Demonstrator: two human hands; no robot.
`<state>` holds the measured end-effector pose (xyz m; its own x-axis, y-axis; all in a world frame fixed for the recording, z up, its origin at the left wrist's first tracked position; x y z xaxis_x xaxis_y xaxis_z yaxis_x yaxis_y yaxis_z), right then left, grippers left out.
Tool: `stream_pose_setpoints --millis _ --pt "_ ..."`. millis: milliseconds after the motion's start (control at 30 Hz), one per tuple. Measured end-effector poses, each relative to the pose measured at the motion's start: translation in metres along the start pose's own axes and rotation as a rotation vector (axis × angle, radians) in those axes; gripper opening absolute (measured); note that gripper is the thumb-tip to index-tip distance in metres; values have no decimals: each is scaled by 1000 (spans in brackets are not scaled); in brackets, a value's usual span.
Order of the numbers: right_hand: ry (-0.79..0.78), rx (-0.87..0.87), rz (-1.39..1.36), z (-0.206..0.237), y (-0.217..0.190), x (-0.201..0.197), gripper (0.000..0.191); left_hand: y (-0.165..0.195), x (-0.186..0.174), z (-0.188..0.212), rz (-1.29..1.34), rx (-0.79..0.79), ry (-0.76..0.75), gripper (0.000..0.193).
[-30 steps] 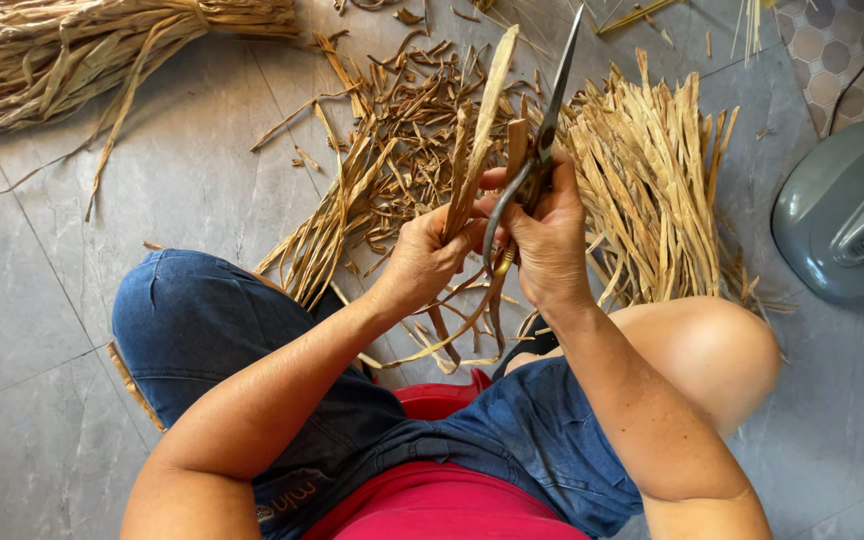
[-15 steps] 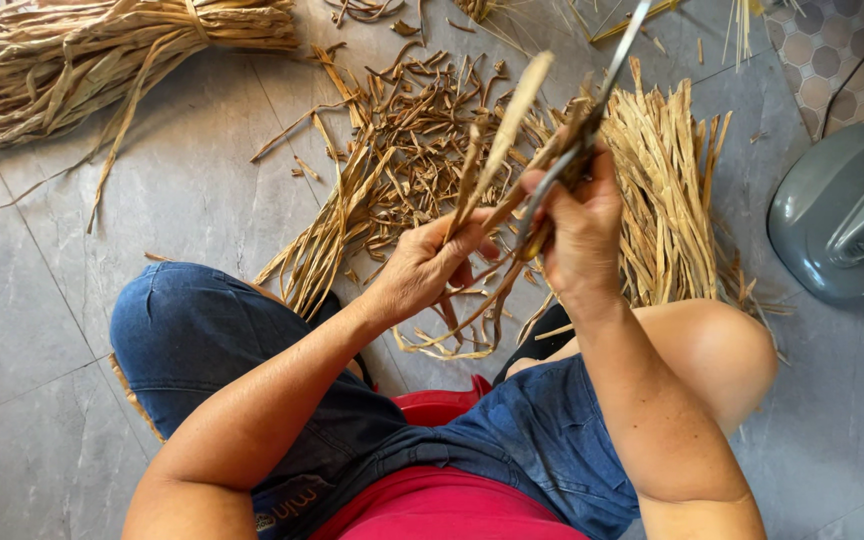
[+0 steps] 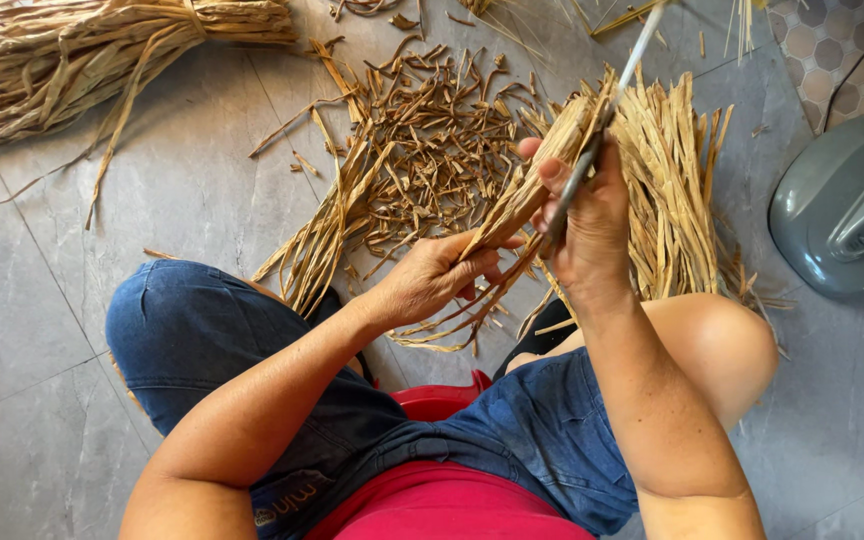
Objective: The person sits on a low stool and trims dried leaf strips with scissors, cutting off dark ends and hard edges over their lap, letting the trimmed scraps fall onto a pile on the floor, and placing the trimmed light-colored strips onto a growing pile beside them.
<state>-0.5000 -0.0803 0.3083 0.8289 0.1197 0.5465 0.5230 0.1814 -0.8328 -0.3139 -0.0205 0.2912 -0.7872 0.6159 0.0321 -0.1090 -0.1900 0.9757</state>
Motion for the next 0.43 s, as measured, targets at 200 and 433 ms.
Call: stream_pose_setpoints --millis 200,433 --pt "-77 39 15 -1 -1 3 38 -7 -4 2 218 -13 -103 56" --pt "-181 77 93 10 11 14 46 -32 -11 2 37 47 -100 61"
Point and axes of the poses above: each hand's wrist, its own z-axis away from the middle knuckle, its own x-axis out of the palm, y = z × x, the point moved 2 cm from there along -z, towards the middle knuckle, and after that the axes turned 8 degrees about -y, right-handed, at the moved point
